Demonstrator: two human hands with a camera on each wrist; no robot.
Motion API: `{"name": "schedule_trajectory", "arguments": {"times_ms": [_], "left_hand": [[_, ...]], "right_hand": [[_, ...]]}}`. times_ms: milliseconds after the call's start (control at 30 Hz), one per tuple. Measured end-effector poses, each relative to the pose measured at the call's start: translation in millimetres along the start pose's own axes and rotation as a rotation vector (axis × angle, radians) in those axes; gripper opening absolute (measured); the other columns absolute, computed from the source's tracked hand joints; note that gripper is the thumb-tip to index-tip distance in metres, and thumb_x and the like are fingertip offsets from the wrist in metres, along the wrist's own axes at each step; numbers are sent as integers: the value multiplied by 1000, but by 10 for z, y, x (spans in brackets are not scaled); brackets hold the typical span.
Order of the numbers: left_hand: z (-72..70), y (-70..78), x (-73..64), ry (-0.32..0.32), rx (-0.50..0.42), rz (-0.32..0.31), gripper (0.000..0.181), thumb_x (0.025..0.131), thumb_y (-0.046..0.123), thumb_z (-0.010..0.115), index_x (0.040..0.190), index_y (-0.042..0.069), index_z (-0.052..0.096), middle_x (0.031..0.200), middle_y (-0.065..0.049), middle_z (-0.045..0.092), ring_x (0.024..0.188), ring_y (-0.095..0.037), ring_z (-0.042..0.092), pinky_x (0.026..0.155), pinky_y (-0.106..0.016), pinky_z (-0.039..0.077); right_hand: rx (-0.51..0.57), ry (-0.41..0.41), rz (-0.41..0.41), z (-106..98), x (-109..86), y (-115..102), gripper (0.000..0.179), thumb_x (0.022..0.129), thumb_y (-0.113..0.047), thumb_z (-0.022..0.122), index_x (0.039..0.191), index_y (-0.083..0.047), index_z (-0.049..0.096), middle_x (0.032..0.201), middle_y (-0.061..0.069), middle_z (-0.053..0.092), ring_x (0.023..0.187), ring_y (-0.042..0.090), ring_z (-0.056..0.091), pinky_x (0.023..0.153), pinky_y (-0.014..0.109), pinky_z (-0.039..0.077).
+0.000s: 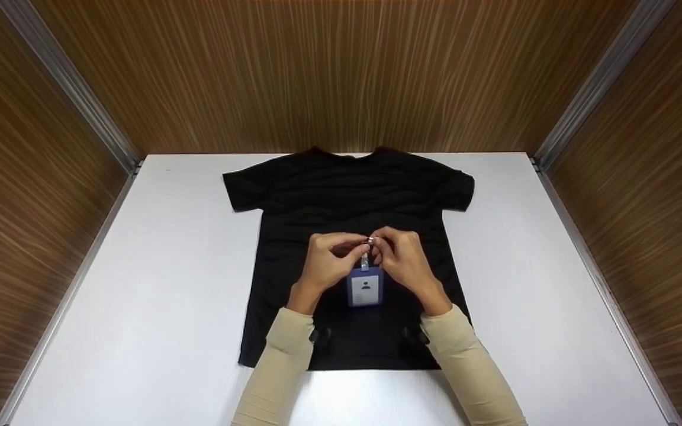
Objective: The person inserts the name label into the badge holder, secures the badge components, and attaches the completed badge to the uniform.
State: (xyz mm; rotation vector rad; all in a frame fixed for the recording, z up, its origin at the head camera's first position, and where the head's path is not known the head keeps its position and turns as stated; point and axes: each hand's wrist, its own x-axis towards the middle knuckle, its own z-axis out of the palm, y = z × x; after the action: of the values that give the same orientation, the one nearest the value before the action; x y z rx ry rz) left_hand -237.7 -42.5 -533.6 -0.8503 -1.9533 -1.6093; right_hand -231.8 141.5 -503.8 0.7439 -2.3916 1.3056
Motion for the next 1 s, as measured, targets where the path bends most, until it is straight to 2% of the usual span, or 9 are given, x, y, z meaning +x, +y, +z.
{"name": "schedule_trajectory", "arguments": {"times_ms": [233,400,567,767,867,1000], "left_hand": [[-19,7,-8,-30,29,12,8,90,4,77,95,0,81,89,-14,80,72,-21,77,62,-27,61],[6,6,-10,-25,45,10,6,88,0,78,91,2,82,86,-12,80,68,-21,76,59,-27,61],[24,31,1,-19,65,-7,7,84,-7,79,88,-2,81,83,-16,79,64,-25,74,56,-30,60],[11,193,37,-6,36,-14,7,81,-14,76,88,-11,77,84,-23,77,67,-32,75,58,-33,61],[-7,271,51,-1,26,-11,9,82,-14,76,90,-12,77,85,-25,77,69,-33,76,59,-32,62],[-21,300,54,4,22,-14,12,82,-13,76,94,-12,77,87,-25,77,71,-34,77,60,-31,62]], "right_hand": [[-58,5,-2,37,-12,-3,16,97,7,60,87,4,73,70,12,71,56,19,67,52,25,54],[-105,13,-29,37,-17,6,16,95,8,61,86,3,73,70,12,70,58,17,65,54,27,53],[-131,24,-54,33,-12,4,15,94,8,63,85,2,73,71,11,71,61,16,63,56,28,52],[-130,17,-55,20,-1,9,15,94,7,63,86,2,74,73,11,71,62,16,64,57,28,52],[-114,3,-47,14,-1,13,15,95,8,62,87,3,74,73,11,72,62,15,64,56,27,52],[-85,-13,-38,4,-7,16,16,96,7,61,88,3,74,73,11,72,60,15,65,54,24,52]]}}
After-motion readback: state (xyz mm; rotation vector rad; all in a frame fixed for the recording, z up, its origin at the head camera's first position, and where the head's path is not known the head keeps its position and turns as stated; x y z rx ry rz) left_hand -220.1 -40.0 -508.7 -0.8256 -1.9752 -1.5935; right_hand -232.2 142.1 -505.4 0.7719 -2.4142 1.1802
